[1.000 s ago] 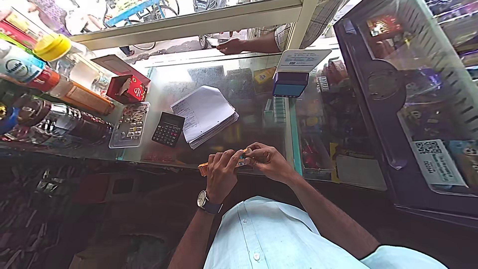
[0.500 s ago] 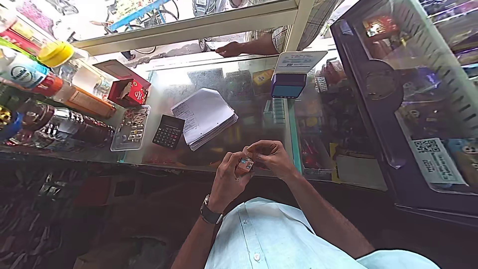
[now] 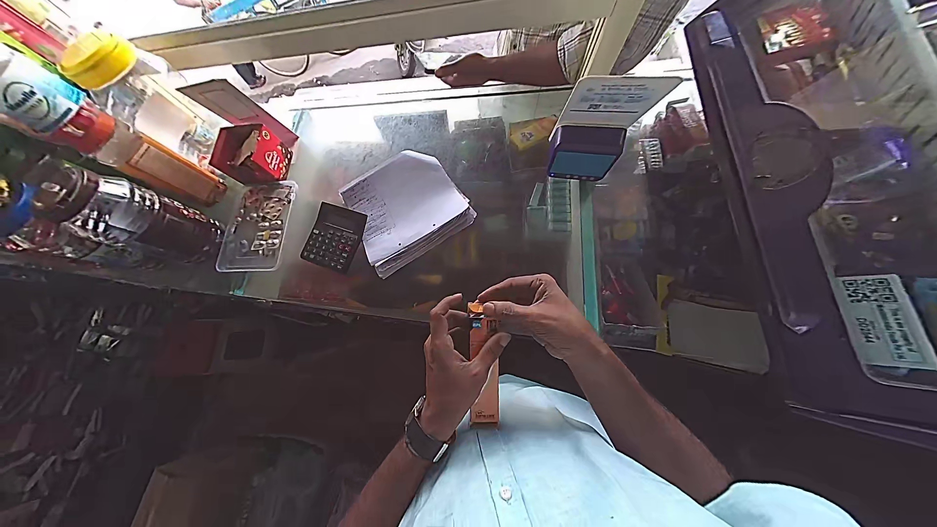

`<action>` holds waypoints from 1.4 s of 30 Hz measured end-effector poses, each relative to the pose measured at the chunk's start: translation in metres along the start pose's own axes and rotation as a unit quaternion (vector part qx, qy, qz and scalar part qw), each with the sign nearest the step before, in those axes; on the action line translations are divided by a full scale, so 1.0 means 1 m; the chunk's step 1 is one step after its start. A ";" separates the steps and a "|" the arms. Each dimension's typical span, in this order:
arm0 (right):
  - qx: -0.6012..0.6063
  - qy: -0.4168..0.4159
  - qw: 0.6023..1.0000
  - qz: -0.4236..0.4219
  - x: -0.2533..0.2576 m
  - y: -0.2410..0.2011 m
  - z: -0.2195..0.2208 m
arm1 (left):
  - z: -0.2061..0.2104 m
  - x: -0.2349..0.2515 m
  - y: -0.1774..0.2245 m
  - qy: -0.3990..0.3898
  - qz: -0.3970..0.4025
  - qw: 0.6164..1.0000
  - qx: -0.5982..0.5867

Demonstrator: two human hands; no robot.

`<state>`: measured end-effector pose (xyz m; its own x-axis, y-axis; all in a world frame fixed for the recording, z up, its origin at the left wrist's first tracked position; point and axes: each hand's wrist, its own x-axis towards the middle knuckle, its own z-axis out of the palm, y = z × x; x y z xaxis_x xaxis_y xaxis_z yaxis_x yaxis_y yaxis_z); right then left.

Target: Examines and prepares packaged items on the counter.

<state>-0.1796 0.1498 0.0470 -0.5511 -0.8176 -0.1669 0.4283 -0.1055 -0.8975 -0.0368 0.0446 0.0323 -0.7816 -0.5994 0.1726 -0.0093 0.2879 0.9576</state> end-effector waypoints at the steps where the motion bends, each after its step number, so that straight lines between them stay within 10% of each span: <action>1: -0.006 -0.008 1.000 0.009 0.001 -0.003 0.001 | -0.002 0.002 0.002 -0.003 0.010 1.000 -0.018; 15: -0.099 -0.152 0.982 -0.053 0.006 -0.008 0.013 | -0.044 0.004 0.015 -0.021 -0.128 0.950 -0.285; 42: -0.245 -0.150 0.949 -0.132 0.000 -0.008 0.020 | -0.052 0.000 0.022 -0.029 -0.020 0.989 -0.145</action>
<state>-0.1689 0.1390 0.0626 -0.3329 -0.9312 0.1487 -0.1215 -0.1140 -0.9860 -0.0046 0.0124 0.0649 -0.8192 -0.5592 0.1273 0.1308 0.0340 0.9908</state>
